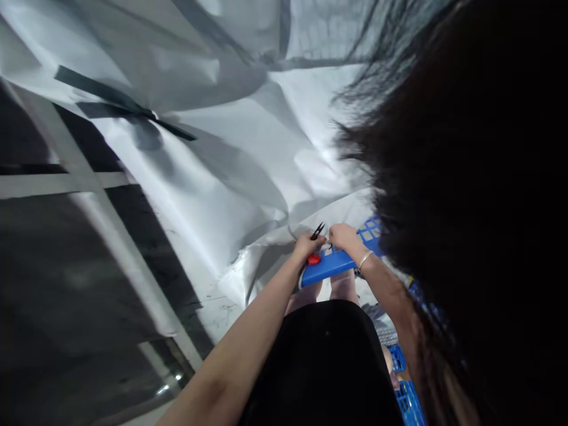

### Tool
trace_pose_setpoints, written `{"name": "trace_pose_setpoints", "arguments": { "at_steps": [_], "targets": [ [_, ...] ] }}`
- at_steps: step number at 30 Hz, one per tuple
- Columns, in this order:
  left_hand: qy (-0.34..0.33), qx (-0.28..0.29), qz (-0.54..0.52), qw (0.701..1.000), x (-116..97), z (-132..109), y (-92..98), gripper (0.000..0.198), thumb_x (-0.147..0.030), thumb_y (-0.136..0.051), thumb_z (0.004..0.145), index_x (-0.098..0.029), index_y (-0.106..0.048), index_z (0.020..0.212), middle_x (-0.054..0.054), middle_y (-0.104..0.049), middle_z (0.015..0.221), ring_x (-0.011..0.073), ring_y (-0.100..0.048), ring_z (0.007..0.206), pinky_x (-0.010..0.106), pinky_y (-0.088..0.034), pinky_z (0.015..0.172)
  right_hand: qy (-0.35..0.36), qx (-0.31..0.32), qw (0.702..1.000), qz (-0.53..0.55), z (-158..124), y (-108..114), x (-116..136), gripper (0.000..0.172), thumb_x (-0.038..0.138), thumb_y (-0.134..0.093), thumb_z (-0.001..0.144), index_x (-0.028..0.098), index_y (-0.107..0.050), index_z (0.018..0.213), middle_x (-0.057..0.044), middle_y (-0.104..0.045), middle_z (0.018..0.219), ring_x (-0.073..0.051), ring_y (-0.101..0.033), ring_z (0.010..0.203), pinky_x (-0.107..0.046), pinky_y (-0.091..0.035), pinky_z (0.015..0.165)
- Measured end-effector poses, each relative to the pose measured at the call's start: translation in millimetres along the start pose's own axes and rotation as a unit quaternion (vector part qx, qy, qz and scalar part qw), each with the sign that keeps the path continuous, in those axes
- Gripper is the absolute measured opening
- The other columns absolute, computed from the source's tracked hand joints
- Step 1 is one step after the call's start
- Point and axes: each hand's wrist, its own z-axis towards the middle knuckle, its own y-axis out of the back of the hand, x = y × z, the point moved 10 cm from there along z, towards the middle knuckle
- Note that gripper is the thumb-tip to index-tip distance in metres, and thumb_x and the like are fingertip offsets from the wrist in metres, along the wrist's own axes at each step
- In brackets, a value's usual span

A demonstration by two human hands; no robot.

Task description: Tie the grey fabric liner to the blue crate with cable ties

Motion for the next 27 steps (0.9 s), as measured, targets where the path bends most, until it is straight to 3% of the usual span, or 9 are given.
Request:
{"name": "trace_pose_setpoints", "arguments": {
  "at_steps": [5, 9, 13, 18, 22, 27],
  "targets": [
    [-0.010, 0.010, 0.006, 1.000, -1.1, -6.7, -0.3, 0.019, -0.027, -0.066, 0.073, -0.016, -0.074, 0.086, 0.005, -0.072, 0.074, 0.0191, -0.066, 0.075, 0.025, -0.047, 0.066, -0.007, 0.023, 0.999, -0.036, 7.0, -2.9, 4.4, 0.029, 0.012, -0.056, 0.084, -0.001, -0.070, 0.106, -0.023, -0.069, 0.104, -0.019, -0.064, 0.093, -0.023, -0.042, 0.077],
    [-0.020, 0.022, -0.006, 1.000, -3.6, -9.8, -1.1, 0.022, -0.029, -0.067, 0.072, -0.018, -0.075, 0.088, 0.003, -0.071, 0.072, 0.0168, -0.064, 0.070, 0.024, -0.047, 0.064, 0.002, 0.032, 0.999, -0.039, 7.0, 1.0, 5.5, 0.025, 0.009, -0.054, 0.086, -0.005, -0.069, 0.099, -0.021, -0.070, 0.098, -0.015, -0.063, 0.091, -0.022, -0.040, 0.077],
    [-0.019, 0.031, -0.004, 0.999, -4.8, -9.7, -2.5, 0.024, -0.033, -0.069, 0.071, -0.017, -0.076, 0.088, 0.003, -0.070, 0.070, 0.0174, -0.063, 0.070, 0.024, -0.046, 0.062, 0.002, 0.017, 0.999, -0.036, -4.7, 4.1, 5.2, 0.024, 0.010, -0.052, 0.089, 0.000, -0.068, 0.102, -0.016, -0.069, 0.102, -0.014, -0.061, 0.095, -0.021, -0.040, 0.082],
    [-0.012, 0.031, 0.003, 0.999, -5.6, -9.9, -2.9, 0.023, -0.033, -0.065, 0.074, -0.017, -0.074, 0.088, 0.002, -0.069, 0.069, 0.0165, -0.064, 0.071, 0.022, -0.045, 0.061, -0.039, 0.020, 0.998, -0.054, -16.8, -6.0, 10.2, 0.030, 0.018, -0.045, 0.093, 0.008, -0.065, 0.114, -0.018, -0.065, 0.115, -0.024, -0.061, 0.107, -0.031, -0.046, 0.089],
    [-0.008, 0.032, 0.027, 0.999, -8.1, -12.1, -1.7, 0.023, -0.034, -0.067, 0.074, -0.017, -0.074, 0.087, 0.002, -0.069, 0.070, 0.0170, -0.063, 0.071, 0.023, -0.044, 0.060, -0.058, 0.038, 0.996, -0.058, -9.5, -8.9, 9.1, 0.037, 0.010, -0.038, 0.092, 0.006, -0.063, 0.118, -0.021, -0.064, 0.117, -0.025, -0.062, 0.109, -0.032, -0.048, 0.088],
    [-0.010, 0.056, 0.050, 0.997, -14.4, -13.2, -4.7, 0.023, -0.037, -0.069, 0.074, -0.017, -0.075, 0.084, 0.000, -0.064, 0.060, 0.0157, -0.061, 0.065, 0.023, -0.042, 0.057, -0.017, 0.067, 0.996, -0.056, 6.5, -9.0, -4.2, 0.033, 0.018, -0.048, 0.090, 0.009, -0.068, 0.114, -0.017, -0.067, 0.116, -0.023, -0.062, 0.111, -0.025, -0.045, 0.092]
  ]
}}
